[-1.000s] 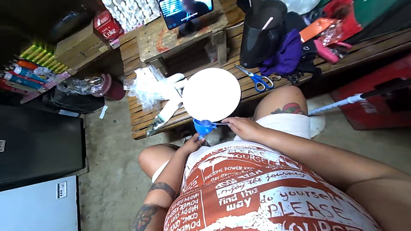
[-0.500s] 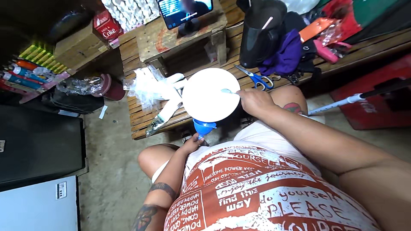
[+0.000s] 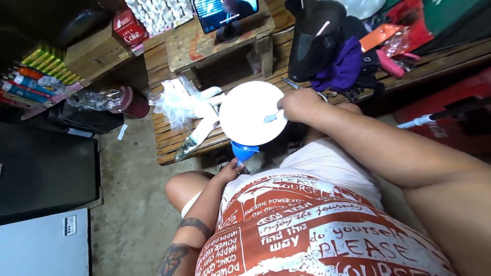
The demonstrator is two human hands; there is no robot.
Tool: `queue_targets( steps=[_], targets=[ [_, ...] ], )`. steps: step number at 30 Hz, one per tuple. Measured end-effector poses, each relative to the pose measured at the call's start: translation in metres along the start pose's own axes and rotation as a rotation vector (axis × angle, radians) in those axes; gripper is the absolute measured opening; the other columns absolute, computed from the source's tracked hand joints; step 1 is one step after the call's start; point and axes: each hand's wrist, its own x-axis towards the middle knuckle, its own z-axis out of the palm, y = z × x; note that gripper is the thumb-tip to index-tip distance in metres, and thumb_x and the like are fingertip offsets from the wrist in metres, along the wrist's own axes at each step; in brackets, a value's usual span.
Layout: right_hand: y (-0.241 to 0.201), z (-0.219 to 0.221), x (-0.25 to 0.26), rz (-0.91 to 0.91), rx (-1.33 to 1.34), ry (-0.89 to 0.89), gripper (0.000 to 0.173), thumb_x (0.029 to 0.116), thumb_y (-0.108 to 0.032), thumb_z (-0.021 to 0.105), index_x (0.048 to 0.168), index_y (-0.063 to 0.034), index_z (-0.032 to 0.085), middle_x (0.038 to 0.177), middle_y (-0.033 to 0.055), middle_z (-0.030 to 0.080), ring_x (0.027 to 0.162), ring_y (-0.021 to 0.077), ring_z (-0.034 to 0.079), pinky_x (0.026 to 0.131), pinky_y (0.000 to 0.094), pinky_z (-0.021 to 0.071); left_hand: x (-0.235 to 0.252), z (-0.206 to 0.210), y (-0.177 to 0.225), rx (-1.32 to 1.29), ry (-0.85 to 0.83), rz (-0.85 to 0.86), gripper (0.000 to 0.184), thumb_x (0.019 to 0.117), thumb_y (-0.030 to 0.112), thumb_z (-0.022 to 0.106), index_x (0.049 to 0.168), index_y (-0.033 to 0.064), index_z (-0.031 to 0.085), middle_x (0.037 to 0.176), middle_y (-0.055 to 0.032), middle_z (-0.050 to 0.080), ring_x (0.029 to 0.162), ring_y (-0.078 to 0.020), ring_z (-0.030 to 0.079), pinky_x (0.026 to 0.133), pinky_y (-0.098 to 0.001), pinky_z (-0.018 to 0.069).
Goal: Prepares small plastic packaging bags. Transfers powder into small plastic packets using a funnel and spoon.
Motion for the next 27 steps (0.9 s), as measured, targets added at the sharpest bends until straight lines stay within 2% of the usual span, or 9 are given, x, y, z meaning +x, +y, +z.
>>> queue_targets(
  steps=[7, 12, 18, 24, 27],
  targets=[
    [-0.004, -0.001, 0.001, 0.006, -0.002, -0.038, 0.021, 0.0951, -0.010, 0.062, 0.111, -0.0094, 0.074, 0.115, 0.0228, 0.069, 0.110, 0.0459, 0.065, 0.081, 0.0679, 0.0500, 0.001, 0.000, -0.001, -0.007, 0.000, -0.015, 0.042, 0.1108, 0.027, 0.045, 0.142, -0.0012, 0.048, 0.121, -0.0170, 0.067, 0.110, -0.0181, 0.066, 0.102, -0.0377, 0.0503],
    [-0.003, 0.003, 0.000, 0.004, 0.059, -0.053, 0.024, 0.0977, -0.011, 0.059, 0.115, -0.0136, 0.075, 0.119, 0.0203, 0.069, 0.115, 0.0437, 0.064, 0.086, 0.0681, 0.0491, 0.002, -0.001, -0.001, 0.009, 0.001, -0.009, 0.042, 0.1108, 0.027, 0.045, 0.141, -0.0011, 0.049, 0.121, -0.0168, 0.066, 0.109, -0.0180, 0.065, 0.102, -0.0375, 0.0501],
    [-0.008, 0.013, -0.005, -0.010, 0.151, -0.069, 0.027, 0.1028, -0.015, 0.052, 0.121, -0.0138, 0.073, 0.118, 0.0199, 0.070, 0.116, 0.0436, 0.064, 0.091, 0.0671, 0.0479, 0.001, 0.000, 0.001, 0.018, 0.008, -0.008, 0.043, 0.1108, 0.027, 0.044, 0.142, -0.0015, 0.049, 0.121, -0.0177, 0.067, 0.112, -0.0202, 0.066, 0.104, -0.0399, 0.0497],
    [-0.014, 0.045, -0.012, -0.126, 0.291, 0.025, 0.031, 0.1063, -0.016, 0.046, 0.124, -0.0135, 0.072, 0.115, 0.0173, 0.072, 0.113, 0.0383, 0.066, 0.095, 0.0613, 0.0498, 0.000, -0.001, 0.002, 0.035, 0.016, -0.004, 0.041, 0.1108, 0.027, 0.045, 0.140, -0.0016, 0.051, 0.119, -0.0171, 0.067, 0.110, -0.0190, 0.066, 0.102, -0.0390, 0.0500],
    [-0.010, 0.052, -0.011, -0.084, 0.340, 0.070, 0.033, 0.1078, -0.017, 0.044, 0.129, -0.0130, 0.069, 0.121, 0.0185, 0.069, 0.116, 0.0391, 0.065, 0.096, 0.0611, 0.0491, 0.002, -0.001, -0.002, 0.037, 0.015, 0.003, 0.041, 0.1106, 0.028, 0.045, 0.139, -0.0010, 0.051, 0.119, -0.0171, 0.067, 0.109, -0.0193, 0.065, 0.101, -0.0397, 0.0503]
  ],
)
